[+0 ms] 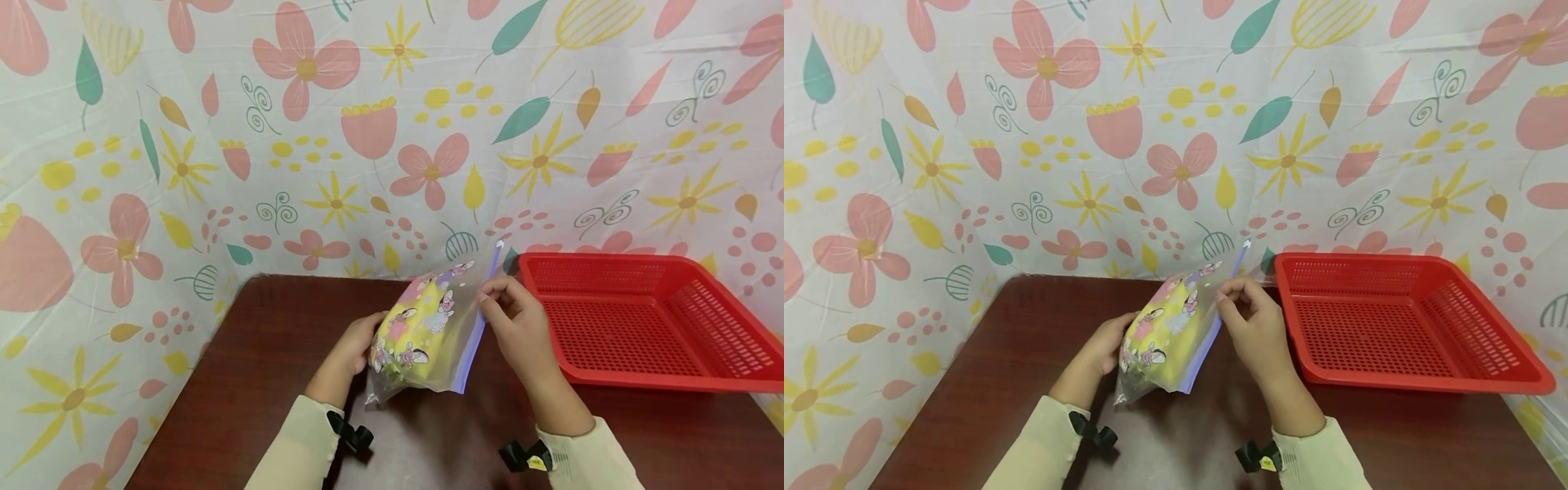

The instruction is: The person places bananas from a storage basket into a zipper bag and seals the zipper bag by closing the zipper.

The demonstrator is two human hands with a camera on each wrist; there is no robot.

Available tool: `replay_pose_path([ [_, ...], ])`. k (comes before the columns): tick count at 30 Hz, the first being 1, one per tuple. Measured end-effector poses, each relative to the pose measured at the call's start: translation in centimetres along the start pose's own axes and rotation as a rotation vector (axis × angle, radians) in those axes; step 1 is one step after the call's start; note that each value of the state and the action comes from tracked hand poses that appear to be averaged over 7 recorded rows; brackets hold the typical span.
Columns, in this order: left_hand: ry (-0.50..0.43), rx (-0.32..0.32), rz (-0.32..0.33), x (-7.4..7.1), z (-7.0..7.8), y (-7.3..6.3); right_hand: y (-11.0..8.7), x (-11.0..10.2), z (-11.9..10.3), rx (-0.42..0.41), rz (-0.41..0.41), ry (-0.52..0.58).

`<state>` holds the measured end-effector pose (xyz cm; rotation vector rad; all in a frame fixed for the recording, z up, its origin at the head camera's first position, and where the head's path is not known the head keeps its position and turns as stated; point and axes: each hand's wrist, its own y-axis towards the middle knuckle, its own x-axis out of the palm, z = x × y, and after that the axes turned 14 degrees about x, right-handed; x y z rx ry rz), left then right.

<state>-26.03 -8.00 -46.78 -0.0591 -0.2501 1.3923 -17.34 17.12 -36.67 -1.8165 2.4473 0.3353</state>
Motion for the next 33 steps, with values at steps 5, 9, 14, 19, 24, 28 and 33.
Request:
replay_pose_path([
  [5, -0.014, 0.028, 0.034, -1.2, 0.7, 0.2, 0.4, 0.2, 1.4, 0.068, -0.041, 0.034],
  [9, 0.026, 0.052, 0.061, -1.9, 1.2, 0.1, 0.8, 0.4, 2.6, 0.109, -0.113, 0.039],
  [14, 0.168, 0.099, 0.064, -2.1, 1.5, -0.2, 1.2, 0.7, 4.2, 0.129, -0.153, 0.004],
  [19, 0.285, 0.119, 0.038, -1.9, 1.6, -0.3, 1.4, 0.6, 5.6, 0.174, -0.117, 0.055],
  [24, 0.319, 0.104, 0.002, -1.7, 1.3, -0.4, 1.5, 0.4, 7.0, 0.255, -0.106, 0.102],
  [28, 0.321, 0.108, -0.014, -1.4, 1.1, -0.4, 1.3, 0.4, 8.1, 0.337, -0.094, 0.101],
  [33, 0.332, 0.102, -0.015, -1.2, 0.9, -0.3, 1.6, 0.0, 9.5, 0.371, -0.118, 0.012],
])
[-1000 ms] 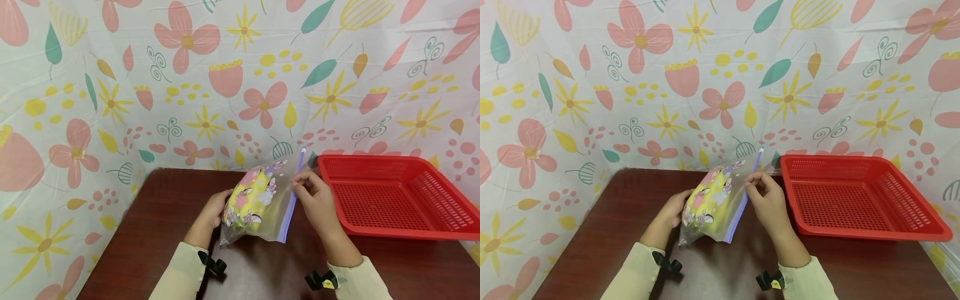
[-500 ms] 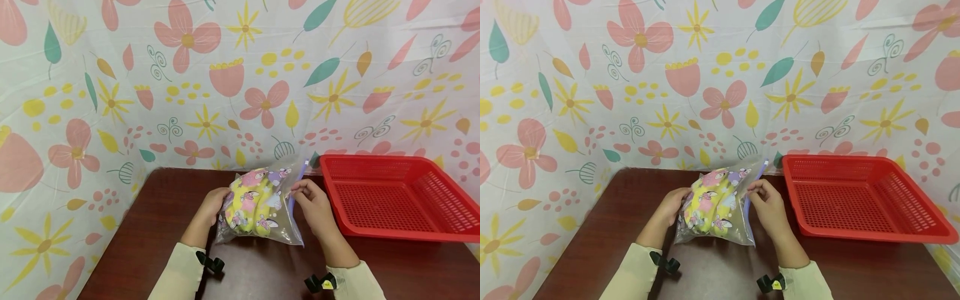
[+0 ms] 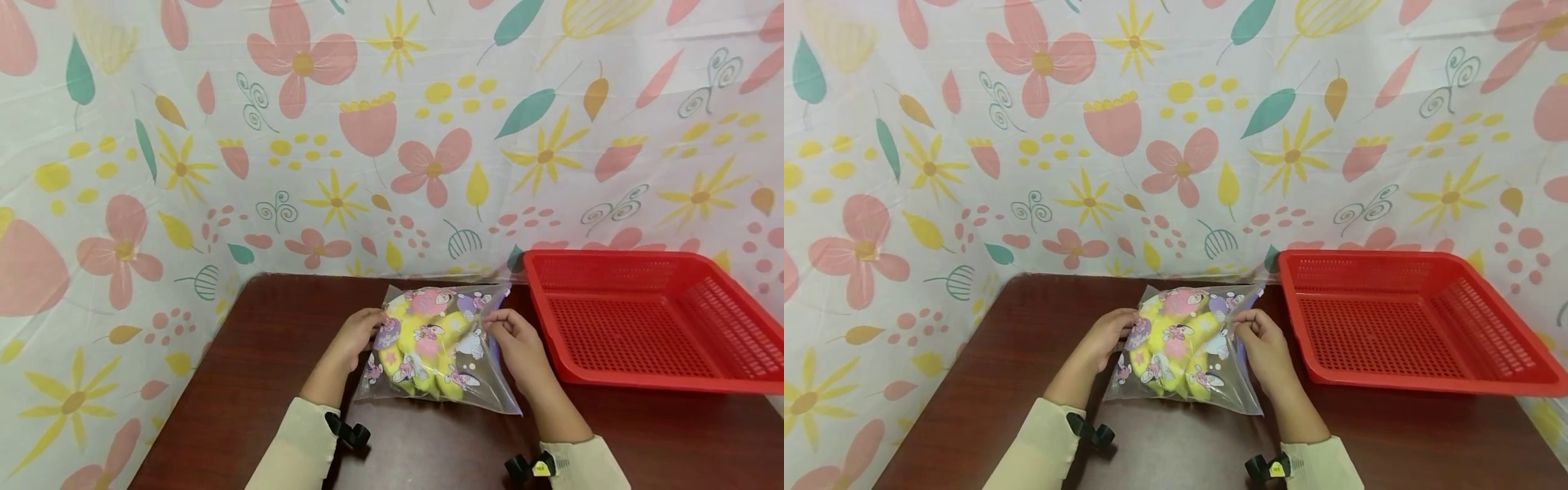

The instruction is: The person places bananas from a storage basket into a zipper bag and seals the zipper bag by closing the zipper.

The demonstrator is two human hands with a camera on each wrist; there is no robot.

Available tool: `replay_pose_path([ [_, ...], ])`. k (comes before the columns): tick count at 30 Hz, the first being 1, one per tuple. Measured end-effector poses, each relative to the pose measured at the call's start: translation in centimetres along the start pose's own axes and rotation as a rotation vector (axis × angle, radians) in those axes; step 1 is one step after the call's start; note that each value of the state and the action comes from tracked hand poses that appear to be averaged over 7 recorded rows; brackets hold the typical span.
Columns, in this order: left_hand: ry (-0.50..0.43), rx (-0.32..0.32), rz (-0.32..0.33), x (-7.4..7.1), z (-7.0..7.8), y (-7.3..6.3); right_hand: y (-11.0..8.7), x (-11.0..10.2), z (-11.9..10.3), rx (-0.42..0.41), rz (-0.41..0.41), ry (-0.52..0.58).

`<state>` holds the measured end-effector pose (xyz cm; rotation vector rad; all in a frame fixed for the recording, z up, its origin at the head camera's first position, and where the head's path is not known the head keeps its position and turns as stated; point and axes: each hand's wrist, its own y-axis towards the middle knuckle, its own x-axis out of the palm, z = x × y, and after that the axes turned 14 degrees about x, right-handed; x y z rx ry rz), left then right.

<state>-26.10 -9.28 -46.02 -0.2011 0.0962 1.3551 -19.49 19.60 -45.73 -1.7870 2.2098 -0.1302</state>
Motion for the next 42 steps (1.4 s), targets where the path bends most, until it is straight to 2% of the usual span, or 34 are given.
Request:
replay_pose_path([
  [6, 0.046, -0.02, -0.019, 0.0, -0.5, 0.2, 0.9, -1.0, 1.2, 0.04, -0.025, -0.078],
  [11, 0.09, -0.029, -0.074, 0.1, -0.9, 0.2, 1.4, -1.6, 2.1, 0.077, -0.04, -0.085],
  [17, 0.131, 0.012, -0.132, 0.8, -1.5, 0.4, 1.5, -1.3, 2.3, 0.097, -0.108, -0.108],
  [20, 0.137, 0.044, -0.137, 1.1, -1.5, 0.4, 1.5, -1.1, 2.2, 0.084, -0.11, -0.124],
  [27, 0.129, 0.114, -0.038, 0.6, -1.1, 0.5, 1.5, -1.7, 2.1, 0.049, -0.023, -0.106],
  [30, 0.091, 0.13, 0.001, -0.1, -0.8, 0.5, 1.5, -1.8, 2.1, 0.062, -0.021, -0.037],
  [34, 0.059, 0.129, 0.038, -1.0, -0.4, 0.5, 1.6, -1.7, 2.2, 0.083, -0.054, 0.02],
  [42, 0.059, 0.111, 0.091, -1.7, -0.8, 0.7, 2.0, -1.5, 2.9, 0.06, -0.034, -0.009],
])
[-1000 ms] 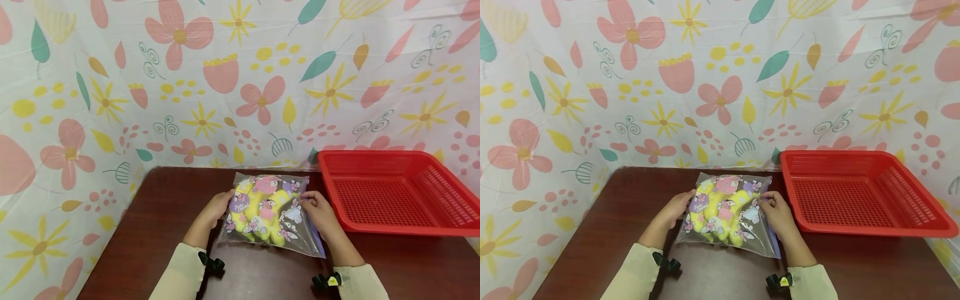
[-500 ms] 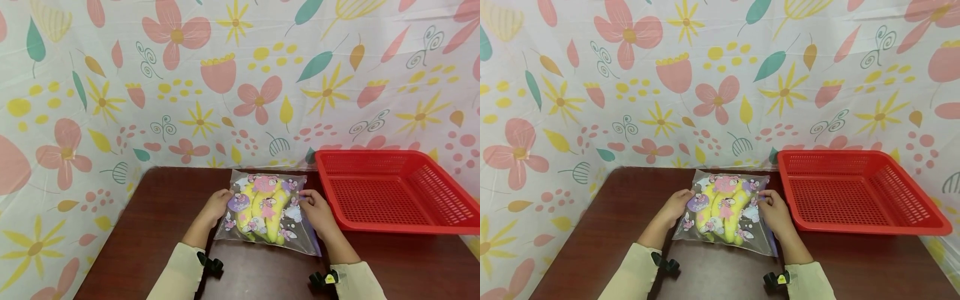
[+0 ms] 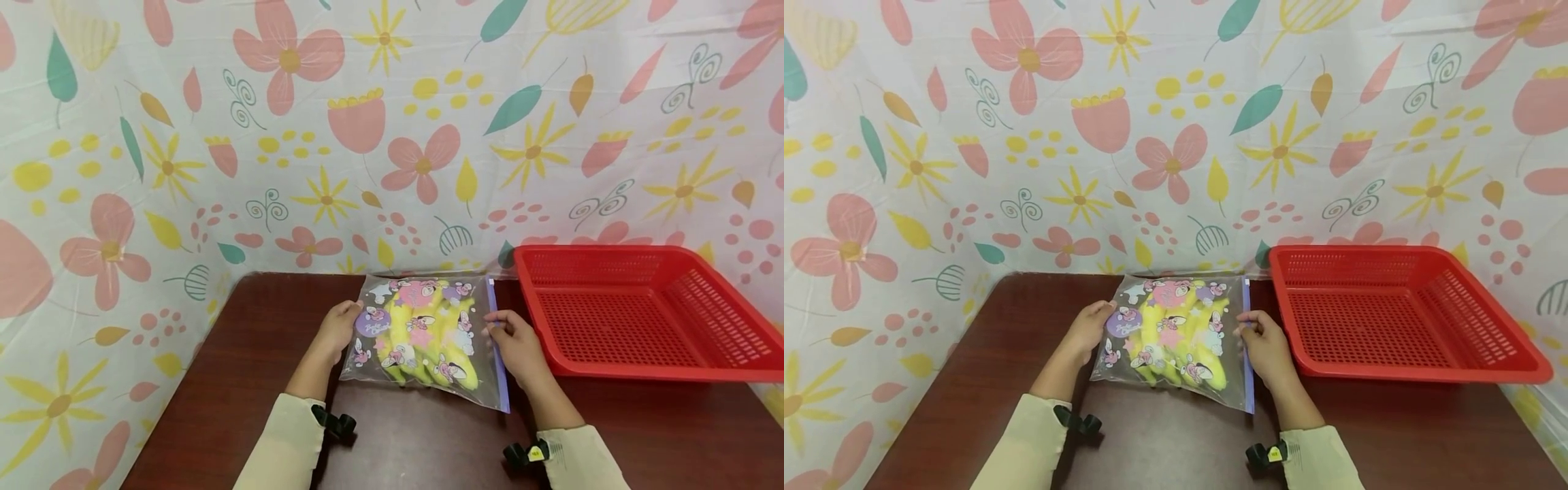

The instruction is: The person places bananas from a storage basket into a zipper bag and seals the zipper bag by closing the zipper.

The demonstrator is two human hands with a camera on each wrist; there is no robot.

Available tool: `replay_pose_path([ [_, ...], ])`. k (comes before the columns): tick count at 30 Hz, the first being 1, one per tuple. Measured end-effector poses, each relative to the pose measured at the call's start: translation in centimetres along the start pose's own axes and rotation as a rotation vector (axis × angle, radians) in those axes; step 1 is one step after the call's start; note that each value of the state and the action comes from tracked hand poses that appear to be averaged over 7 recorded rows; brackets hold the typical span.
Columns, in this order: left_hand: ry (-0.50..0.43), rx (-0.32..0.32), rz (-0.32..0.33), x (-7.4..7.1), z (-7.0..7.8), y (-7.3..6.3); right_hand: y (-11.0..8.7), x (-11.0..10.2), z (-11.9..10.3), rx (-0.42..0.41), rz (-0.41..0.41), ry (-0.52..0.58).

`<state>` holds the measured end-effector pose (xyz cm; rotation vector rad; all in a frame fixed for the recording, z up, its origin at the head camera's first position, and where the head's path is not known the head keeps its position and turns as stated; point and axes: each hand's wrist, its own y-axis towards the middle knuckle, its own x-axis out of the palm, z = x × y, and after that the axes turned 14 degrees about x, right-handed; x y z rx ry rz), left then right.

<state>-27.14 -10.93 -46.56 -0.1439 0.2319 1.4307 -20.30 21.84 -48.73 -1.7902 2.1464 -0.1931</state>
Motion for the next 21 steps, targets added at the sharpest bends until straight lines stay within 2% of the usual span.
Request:
replay_pose_path([
  [4, 0.023, -0.021, -0.013, 0.0, -0.4, 0.0, 0.2, 0.0, 0.5, -0.021, 0.049, -0.081],
  [8, 0.049, -0.019, -0.007, 0.0, -0.3, -0.1, 0.1, 0.1, 0.7, -0.001, 0.029, -0.217],
  [10, 0.081, 0.006, 0.013, 0.1, 0.0, -0.1, 0.0, 0.2, 0.6, 0.001, 0.001, -0.271],
  [12, 0.139, 0.053, 0.035, 0.2, 0.5, -0.2, -0.3, 0.4, 0.4, -0.005, -0.003, -0.311],
  [15, 0.317, 0.165, 0.031, 0.5, 1.5, -0.6, -0.7, 0.6, -0.2, -0.03, 0.019, -0.357],
  [19, 0.501, 0.331, -0.068, 1.1, 2.9, -1.3, -1.5, 1.0, -1.1, -0.08, 0.038, -0.437],
  [21, 0.526, 0.39, -0.14, 1.5, 3.5, -1.6, -1.8, 1.3, -1.5, -0.121, 0.039, -0.48],
])
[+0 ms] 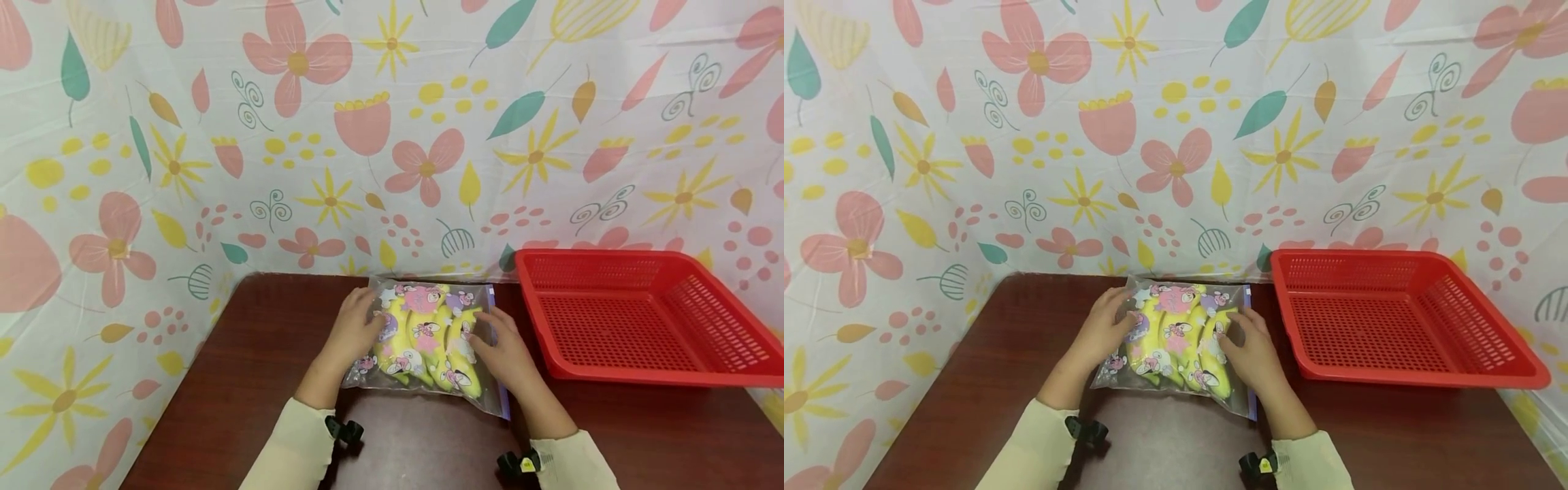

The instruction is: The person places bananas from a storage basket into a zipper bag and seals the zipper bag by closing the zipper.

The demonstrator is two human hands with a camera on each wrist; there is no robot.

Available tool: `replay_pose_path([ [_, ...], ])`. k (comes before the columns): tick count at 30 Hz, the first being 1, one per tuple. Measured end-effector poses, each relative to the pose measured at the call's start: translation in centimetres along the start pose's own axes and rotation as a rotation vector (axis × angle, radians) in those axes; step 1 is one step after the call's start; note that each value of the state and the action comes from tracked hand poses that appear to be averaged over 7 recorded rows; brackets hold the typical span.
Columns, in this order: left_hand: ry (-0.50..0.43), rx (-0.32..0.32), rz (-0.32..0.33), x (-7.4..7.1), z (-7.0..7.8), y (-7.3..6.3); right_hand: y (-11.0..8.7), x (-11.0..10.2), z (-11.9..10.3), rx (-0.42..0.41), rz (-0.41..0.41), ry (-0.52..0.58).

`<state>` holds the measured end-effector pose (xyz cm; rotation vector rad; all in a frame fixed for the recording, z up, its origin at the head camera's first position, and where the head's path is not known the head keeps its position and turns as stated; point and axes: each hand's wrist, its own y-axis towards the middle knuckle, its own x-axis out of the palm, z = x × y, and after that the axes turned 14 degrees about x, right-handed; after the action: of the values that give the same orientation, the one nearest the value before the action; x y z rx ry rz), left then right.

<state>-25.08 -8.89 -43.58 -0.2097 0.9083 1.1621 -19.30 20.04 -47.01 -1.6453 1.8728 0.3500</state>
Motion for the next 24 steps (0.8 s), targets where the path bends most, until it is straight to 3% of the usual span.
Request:
replay_pose_path([
  [2, 0.006, 0.069, -0.047, 0.2, 0.7, 0.0, -0.3, 0.2, -0.4, -0.039, 0.02, -0.047],
  [5, 0.028, 0.113, -0.131, 0.6, 1.5, 0.0, -0.7, 0.5, -0.7, -0.095, 0.032, -0.103],
  [10, 0.053, 0.115, -0.248, 1.2, 2.0, -0.5, -1.4, 0.9, -0.8, -0.133, -0.043, -0.161],
  [15, 0.086, 0.133, -0.285, 1.4, 2.0, -0.7, -1.4, 1.3, -0.4, -0.14, -0.089, -0.202],
  [24, 0.089, 0.129, -0.316, 1.2, 2.3, -0.7, -1.3, 1.1, -0.4, -0.154, -0.091, -0.213],
])
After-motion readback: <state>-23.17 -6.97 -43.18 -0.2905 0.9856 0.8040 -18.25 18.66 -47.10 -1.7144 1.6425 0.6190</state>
